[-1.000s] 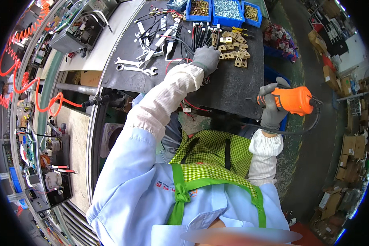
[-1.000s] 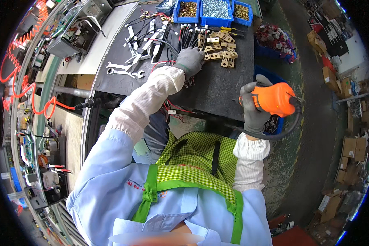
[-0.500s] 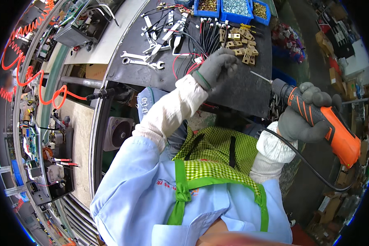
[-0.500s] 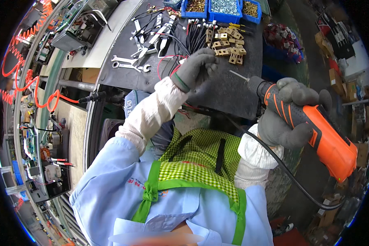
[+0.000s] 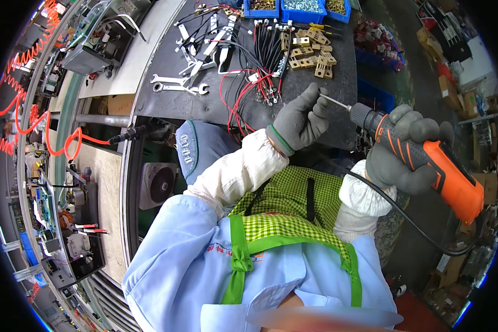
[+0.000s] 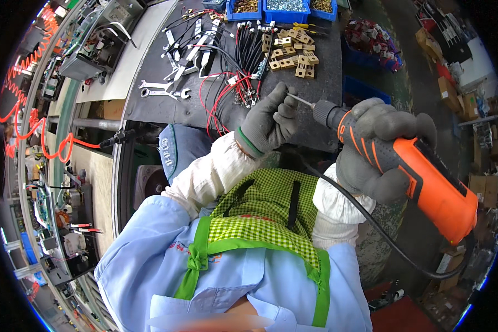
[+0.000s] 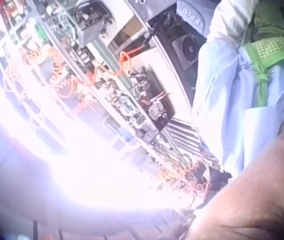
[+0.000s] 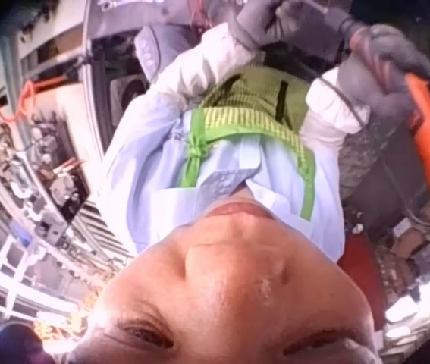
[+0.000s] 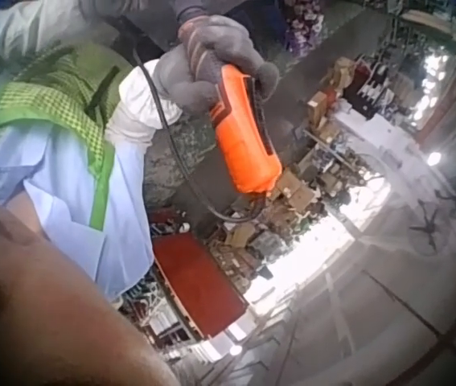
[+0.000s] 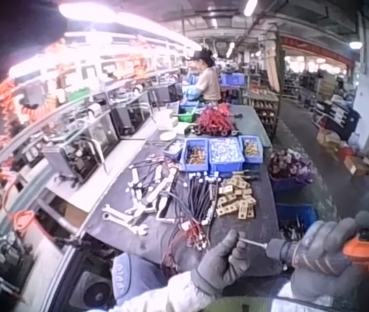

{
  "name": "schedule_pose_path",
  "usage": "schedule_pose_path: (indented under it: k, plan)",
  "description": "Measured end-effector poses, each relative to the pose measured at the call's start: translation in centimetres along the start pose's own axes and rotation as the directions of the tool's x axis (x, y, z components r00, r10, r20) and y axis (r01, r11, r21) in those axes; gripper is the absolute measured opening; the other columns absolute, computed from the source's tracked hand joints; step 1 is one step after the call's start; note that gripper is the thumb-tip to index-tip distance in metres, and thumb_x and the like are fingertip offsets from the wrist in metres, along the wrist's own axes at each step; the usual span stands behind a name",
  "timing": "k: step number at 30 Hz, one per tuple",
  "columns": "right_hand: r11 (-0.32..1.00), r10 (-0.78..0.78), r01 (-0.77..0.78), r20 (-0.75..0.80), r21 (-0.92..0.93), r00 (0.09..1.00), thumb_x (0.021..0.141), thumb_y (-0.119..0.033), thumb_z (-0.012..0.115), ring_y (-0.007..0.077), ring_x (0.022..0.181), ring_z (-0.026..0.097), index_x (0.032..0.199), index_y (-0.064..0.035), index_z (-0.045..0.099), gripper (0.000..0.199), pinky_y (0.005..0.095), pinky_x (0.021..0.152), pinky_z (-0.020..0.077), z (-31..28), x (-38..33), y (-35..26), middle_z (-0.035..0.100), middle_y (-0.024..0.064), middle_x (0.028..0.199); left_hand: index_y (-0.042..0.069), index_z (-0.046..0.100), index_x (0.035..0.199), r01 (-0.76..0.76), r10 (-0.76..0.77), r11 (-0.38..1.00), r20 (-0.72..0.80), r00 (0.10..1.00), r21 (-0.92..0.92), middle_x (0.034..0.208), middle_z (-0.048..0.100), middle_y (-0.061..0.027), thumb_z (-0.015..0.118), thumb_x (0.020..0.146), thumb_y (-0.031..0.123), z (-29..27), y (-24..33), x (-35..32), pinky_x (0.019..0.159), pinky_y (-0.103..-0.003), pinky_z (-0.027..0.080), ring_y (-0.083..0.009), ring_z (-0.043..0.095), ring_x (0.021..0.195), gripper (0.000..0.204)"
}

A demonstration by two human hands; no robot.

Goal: The recorder is using an electric screwdriver to attach components to brass electrical contacts.

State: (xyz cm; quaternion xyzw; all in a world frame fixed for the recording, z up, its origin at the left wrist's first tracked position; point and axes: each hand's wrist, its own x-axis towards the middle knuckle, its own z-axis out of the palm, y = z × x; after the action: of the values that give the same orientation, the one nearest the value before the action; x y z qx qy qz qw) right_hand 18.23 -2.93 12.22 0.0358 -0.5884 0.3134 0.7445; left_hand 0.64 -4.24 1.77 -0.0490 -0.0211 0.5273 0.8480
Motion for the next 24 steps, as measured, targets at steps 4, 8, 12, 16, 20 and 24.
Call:
schedule_pose_path:
  k: [4,8,12,16,20,24]
  plan:
    - [0.999,-0.022,0.022,-0.018,-0.029,1.0,0.091,-0.054,0.051,0.0192,0.069,0.061,0.132,-0.0009,0.042,0.068,0.04,0.062,0.0496,-0.4,-0.6,0.1,0.064,0.0101,0.098,0.005,0.058,0.104,-0.051,0.056,0.998,-0.157,0.986,0.038,0.083,0.063,-0.002,0.047,0.102,0.027,1.2,-1.0,0.0,0.055,-0.019,0.05,-0.0098,0.062,0.066,0.026]
    - [0.997,-0.024,0.016,-0.107,-0.071,0.994,0.09,-0.052,0.051,0.0211,0.07,0.062,0.131,-0.0006,0.041,0.067,0.0429,0.064,0.0493,-1.5,-1.2,0.5,0.065,0.011,0.098,0.004,0.058,0.103,-0.029,0.038,0.996,-0.11,0.993,0.083,0.083,0.064,-0.0032,0.049,0.101,0.029,0.3,-0.9,1.1,0.057,-0.019,0.051,-0.0106,0.062,0.067,0.027]
    - [0.947,-0.013,-0.082,-0.295,-0.31,0.955,0.089,-0.049,0.051,0.0229,0.072,0.063,0.132,-0.0003,0.038,0.066,0.0447,0.066,0.0489,-2.7,-0.8,-0.3,0.066,0.0118,0.095,0.002,0.054,0.11,-0.065,0.401,0.402,-0.112,0.909,0.913,0.091,0.064,-0.0103,0.056,0.096,0.035,-0.9,2.3,4.2,0.061,-0.03,0.054,-0.0191,0.065,0.072,0.037]
    - [0.986,-0.064,0.016,-0.291,-0.166,0.954,0.088,-0.049,0.051,0.0225,0.07,0.063,0.13,0.0,0.039,0.066,0.0434,0.066,0.0494,-3.7,0.2,-1.4,0.066,0.0112,0.091,0.006,0.046,0.124,0.135,0.418,-0.826,0.433,0.799,0.548,0.116,0.058,-0.0213,0.072,0.08,0.032,-1.6,5.7,9.9,0.084,-0.047,0.051,-0.0383,0.062,0.101,0.057]
    - [0.962,-0.034,-0.042,-0.271,-0.271,0.962,0.088,-0.05,0.052,0.0211,0.07,0.063,0.127,-0.0003,0.042,0.064,0.0421,0.066,0.05,-3.5,-0.8,-0.8,0.067,0.0104,0.092,0.007,0.049,0.122,0.351,0.459,-0.848,0.22,0.861,0.397,0.118,0.057,-0.0211,0.071,0.079,0.025,-1.5,6.6,12.5,0.084,-0.046,0.051,-0.0408,0.061,0.099,0.051]
    - [0.96,-0.006,-0.071,-0.27,-0.273,0.963,0.088,-0.049,0.052,0.0204,0.07,0.062,0.124,-0.0011,0.044,0.06,0.0425,0.068,0.0502,-4.3,-0.9,-1.3,0.067,0.0099,0.091,0.007,0.056,0.111,0.264,0.396,-0.869,0.267,0.879,0.418,0.108,0.062,-0.0188,0.07,0.079,0.022,-1.4,6.5,12.5,0.082,-0.045,0.051,-0.0384,0.063,0.097,0.038]
